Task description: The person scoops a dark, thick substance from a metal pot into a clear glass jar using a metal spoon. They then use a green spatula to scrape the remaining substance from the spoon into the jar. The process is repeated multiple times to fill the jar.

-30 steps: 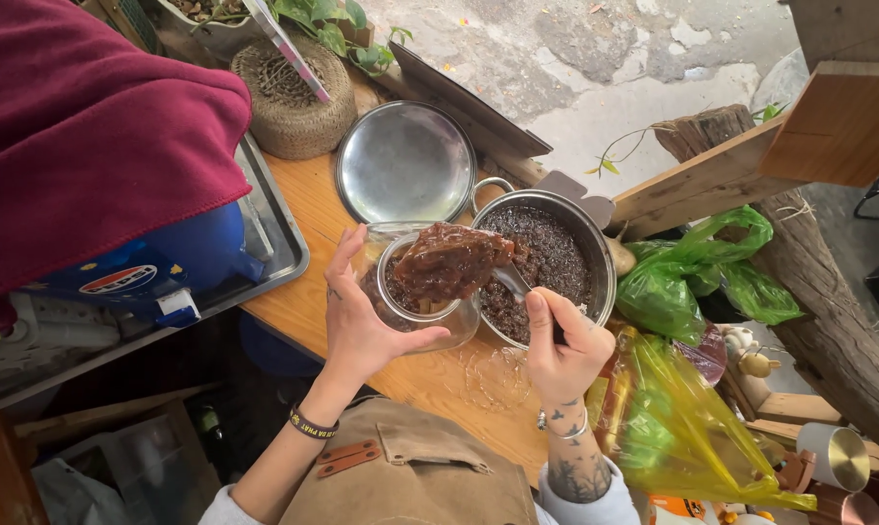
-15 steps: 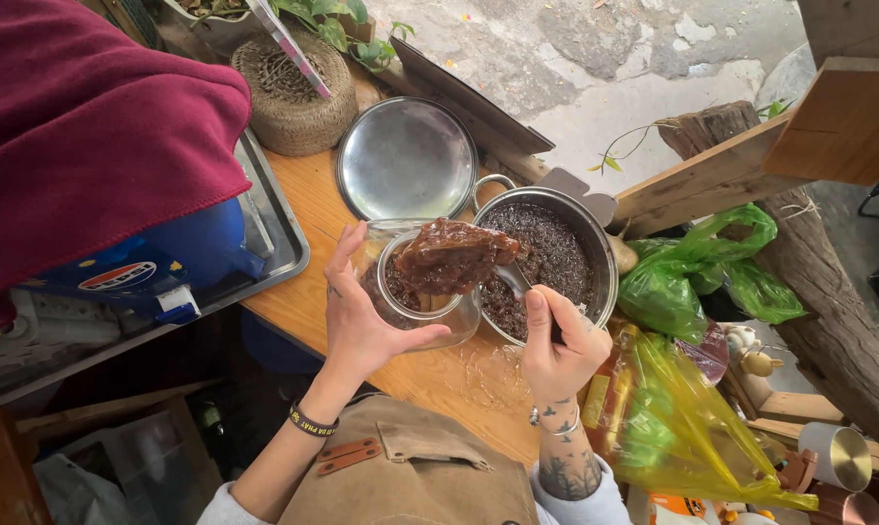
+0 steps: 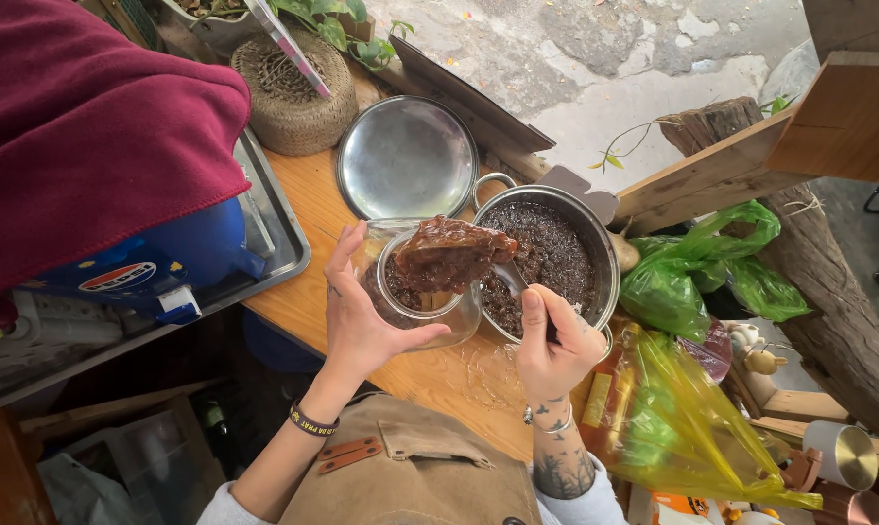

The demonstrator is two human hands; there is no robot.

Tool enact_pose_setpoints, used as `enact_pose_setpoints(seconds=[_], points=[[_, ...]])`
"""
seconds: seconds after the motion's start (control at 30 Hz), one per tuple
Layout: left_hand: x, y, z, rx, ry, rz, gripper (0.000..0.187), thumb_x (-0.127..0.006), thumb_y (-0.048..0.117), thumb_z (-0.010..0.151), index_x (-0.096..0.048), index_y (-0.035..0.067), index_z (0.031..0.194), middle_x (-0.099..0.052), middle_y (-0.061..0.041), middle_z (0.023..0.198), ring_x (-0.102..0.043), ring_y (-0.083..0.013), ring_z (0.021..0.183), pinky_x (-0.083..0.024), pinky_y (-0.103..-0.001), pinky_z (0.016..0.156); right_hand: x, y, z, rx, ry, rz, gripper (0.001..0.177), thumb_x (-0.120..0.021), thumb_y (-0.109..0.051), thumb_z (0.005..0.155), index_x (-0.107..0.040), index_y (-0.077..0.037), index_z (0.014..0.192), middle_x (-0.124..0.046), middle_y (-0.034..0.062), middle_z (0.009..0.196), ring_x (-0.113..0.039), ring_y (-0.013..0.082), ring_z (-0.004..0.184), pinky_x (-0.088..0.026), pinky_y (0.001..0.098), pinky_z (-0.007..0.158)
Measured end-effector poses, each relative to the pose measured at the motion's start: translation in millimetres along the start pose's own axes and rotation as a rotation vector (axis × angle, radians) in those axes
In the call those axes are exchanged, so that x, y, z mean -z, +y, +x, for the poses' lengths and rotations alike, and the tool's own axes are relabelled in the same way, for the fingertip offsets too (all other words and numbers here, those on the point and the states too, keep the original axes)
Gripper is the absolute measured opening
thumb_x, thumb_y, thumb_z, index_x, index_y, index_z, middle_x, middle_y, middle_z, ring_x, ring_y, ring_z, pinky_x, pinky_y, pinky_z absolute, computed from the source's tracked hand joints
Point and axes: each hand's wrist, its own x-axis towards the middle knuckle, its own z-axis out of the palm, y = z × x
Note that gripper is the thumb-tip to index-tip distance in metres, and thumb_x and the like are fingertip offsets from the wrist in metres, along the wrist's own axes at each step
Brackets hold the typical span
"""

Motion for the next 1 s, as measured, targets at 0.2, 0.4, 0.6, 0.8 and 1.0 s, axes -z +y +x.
enact_pose_setpoints(seconds=[0.2, 0.4, 0.6, 0.8, 1.0], points=[[-0.2, 0.0, 0.1, 0.000, 0.001, 0.001, 0.130, -0.101, 0.036, 0.034, -0.023, 0.006, 0.133, -0.034, -0.018, 0.148, -0.023, -0.0427, 0.143, -0.025, -0.055, 0.116, -1.5, 7.3, -5.2, -0.009, 0.005, 0.008, 0.014, -0.066, 0.001, 0.088, -0.073, -0.001, 0.076, -0.062, 0.0072, 0.054, -0.045, 0.0082, 0.044, -0.043, 0.0236, 0.046], [0.1, -0.2, -1.6, 0.006, -0.005, 0.012, 0.130, -0.100, 0.037, 0.034, -0.023, 0.006, 0.133, -0.034, -0.017, 0.148, -0.023, -0.0421, 0.143, -0.024, -0.055, 0.117, -2.2, 5.6, -4.3, -0.010, 0.009, 0.005, 0.015, -0.066, 0.000, 0.089, -0.073, -0.001, 0.077, -0.064, 0.0075, 0.057, -0.046, 0.0094, 0.044, -0.044, 0.0240, 0.047], [-0.6, -2.6, -1.6, 0.002, -0.003, 0.012, 0.130, -0.100, 0.038, 0.034, -0.023, 0.005, 0.133, -0.033, -0.017, 0.149, -0.023, -0.0417, 0.144, -0.025, -0.054, 0.116, -2.7, 7.2, -5.2, -0.020, 0.013, 0.006, 0.014, -0.066, 0.000, 0.089, -0.073, -0.001, 0.077, -0.066, 0.0082, 0.059, -0.047, 0.0094, 0.045, -0.044, 0.0248, 0.047], [0.0, 0.2, -1.7, 0.010, -0.008, 0.003, 0.131, -0.100, 0.037, 0.034, -0.022, 0.005, 0.134, -0.034, -0.017, 0.148, -0.022, -0.0420, 0.144, -0.025, -0.055, 0.116, -3.1, 6.1, -4.3, -0.019, 0.023, 0.015, 0.015, -0.066, 0.000, 0.089, -0.073, -0.001, 0.076, -0.064, 0.0074, 0.058, -0.046, 0.0088, 0.045, -0.043, 0.0239, 0.046], [-0.6, -0.9, -1.4, 0.005, -0.002, 0.007, 0.131, -0.100, 0.039, 0.034, -0.022, 0.006, 0.134, -0.034, -0.017, 0.148, -0.023, -0.0416, 0.144, -0.026, -0.055, 0.116, -3.7, 2.4, -2.3, -0.021, 0.025, 0.009, 0.016, -0.065, -0.001, 0.089, -0.073, -0.002, 0.076, -0.063, 0.0064, 0.056, -0.046, 0.0080, 0.044, -0.043, 0.0228, 0.045]])
